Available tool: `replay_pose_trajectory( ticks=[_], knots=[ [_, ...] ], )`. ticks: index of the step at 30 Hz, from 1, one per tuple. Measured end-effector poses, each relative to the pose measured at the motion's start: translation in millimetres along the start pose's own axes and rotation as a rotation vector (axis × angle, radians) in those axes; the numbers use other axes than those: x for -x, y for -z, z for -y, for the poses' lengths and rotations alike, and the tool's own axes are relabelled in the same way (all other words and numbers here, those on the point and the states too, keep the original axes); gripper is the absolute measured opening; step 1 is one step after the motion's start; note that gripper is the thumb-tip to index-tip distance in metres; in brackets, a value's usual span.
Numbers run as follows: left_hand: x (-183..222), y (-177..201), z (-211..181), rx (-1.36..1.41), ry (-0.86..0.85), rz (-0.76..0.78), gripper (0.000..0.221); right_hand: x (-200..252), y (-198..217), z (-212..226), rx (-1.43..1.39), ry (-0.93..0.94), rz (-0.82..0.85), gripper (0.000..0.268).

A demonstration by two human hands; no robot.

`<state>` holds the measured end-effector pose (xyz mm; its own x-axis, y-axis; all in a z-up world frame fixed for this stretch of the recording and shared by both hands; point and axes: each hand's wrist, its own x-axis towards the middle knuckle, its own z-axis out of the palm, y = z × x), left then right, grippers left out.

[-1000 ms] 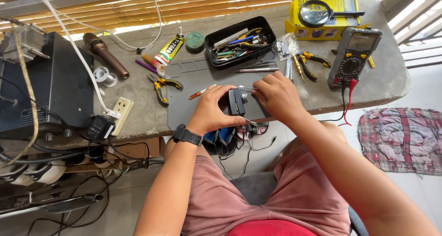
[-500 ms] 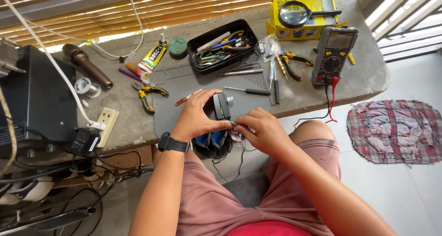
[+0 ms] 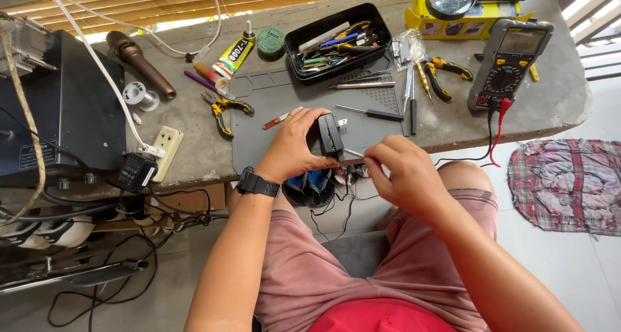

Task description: Disassembling a plastic power adapter casing to extract and inspect the internal printed circuit board.

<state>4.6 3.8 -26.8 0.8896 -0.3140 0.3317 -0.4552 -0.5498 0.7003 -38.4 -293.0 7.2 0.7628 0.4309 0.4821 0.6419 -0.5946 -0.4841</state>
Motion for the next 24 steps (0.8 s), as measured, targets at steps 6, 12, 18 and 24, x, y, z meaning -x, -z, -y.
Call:
replay_pose_trajectory(
  ticks=[6,12,18,24],
  knots=[
    [4,-10,-4,-0.044,-0.027,-0.095,0.112,-33,-18,-41,0.102,-0.027,-0.041,0.011],
    [14,-3,-49,0.05,0.004,-0.232,0.095,-41,-21,-28,-0.211,-0.264,-0.117,0.018],
    [20,-12,-78,-0.047,-0.116,-0.307,0.091,-28,4,7,-1.095,-0.645,0.281,0.075],
    [18,-7,-98,-0.109,-0.182,-0.243,0.089,-22,12,-8,-1.119,-0.542,0.401,0.084]
  ],
)
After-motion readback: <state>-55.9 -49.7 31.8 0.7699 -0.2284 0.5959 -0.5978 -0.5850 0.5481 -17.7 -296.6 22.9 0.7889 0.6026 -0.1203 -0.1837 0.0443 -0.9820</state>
